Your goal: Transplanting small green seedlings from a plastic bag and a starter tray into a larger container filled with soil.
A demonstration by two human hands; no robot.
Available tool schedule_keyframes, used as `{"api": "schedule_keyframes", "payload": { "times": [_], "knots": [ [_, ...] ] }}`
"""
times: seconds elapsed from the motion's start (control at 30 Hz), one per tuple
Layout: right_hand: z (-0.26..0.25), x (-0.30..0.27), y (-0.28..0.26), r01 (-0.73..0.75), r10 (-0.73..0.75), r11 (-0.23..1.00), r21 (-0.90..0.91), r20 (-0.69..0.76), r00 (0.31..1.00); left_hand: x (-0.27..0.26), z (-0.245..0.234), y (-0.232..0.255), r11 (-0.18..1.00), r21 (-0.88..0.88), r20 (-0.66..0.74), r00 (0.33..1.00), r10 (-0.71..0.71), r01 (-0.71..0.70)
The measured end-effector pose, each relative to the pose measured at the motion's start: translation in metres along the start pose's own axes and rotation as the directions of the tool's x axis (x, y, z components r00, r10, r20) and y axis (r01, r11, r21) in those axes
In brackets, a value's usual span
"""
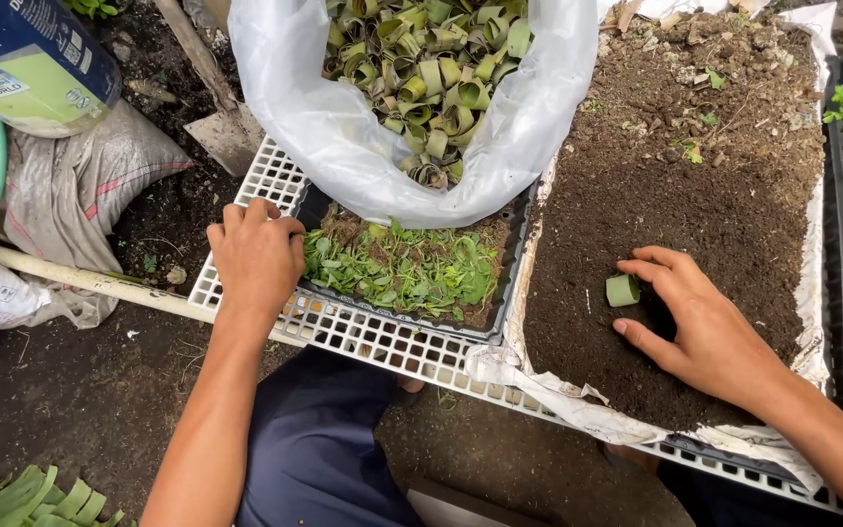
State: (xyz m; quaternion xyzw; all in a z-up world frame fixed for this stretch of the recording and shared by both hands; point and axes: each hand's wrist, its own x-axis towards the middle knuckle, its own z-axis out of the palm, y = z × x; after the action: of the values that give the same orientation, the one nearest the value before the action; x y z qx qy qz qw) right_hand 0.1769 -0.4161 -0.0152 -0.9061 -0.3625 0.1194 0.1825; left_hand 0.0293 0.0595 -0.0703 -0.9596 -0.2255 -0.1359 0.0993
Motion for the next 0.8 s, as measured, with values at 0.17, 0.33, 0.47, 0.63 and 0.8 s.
{"api": "schedule_keyframes", "payload": {
  "times": [0.17,0.33,0.47,0.63,0.8],
  "knots": [
    [-0.002,-0.003,0.001,-0.001,0.003,1.000,0.030,-0.060,0.998,-0.011,-0.049,0.001,0.972,-0.229,-0.142,0.987,-0.078,0.044],
    [-0.006,-0.003,-0.008,-0.091,0.091,0.995,0.030,0.015,0.996,-0.022,-0.085,0.007,0.877,-0.478,-0.382,0.912,-0.152,-0.055],
    [-0.004,-0.003,-0.003,0.038,-0.034,0.999,0.024,-0.131,0.991,-0.024,-0.101,0.040,0.419,-0.903,-0.202,0.952,-0.230,-0.090],
    [-0.020,-0.013,-0.028,0.205,-0.180,0.978,0.021,-0.402,0.898,-0.037,-0.132,0.113,0.153,-0.984,-0.090,0.995,0.043,-0.096],
    [-0.032,-0.024,-0.071,0.387,-0.328,0.864,0.324,-0.221,0.918,-0.046,-0.165,0.170,0.116,-0.954,-0.213,0.897,0.388,-0.277]
  ]
}}
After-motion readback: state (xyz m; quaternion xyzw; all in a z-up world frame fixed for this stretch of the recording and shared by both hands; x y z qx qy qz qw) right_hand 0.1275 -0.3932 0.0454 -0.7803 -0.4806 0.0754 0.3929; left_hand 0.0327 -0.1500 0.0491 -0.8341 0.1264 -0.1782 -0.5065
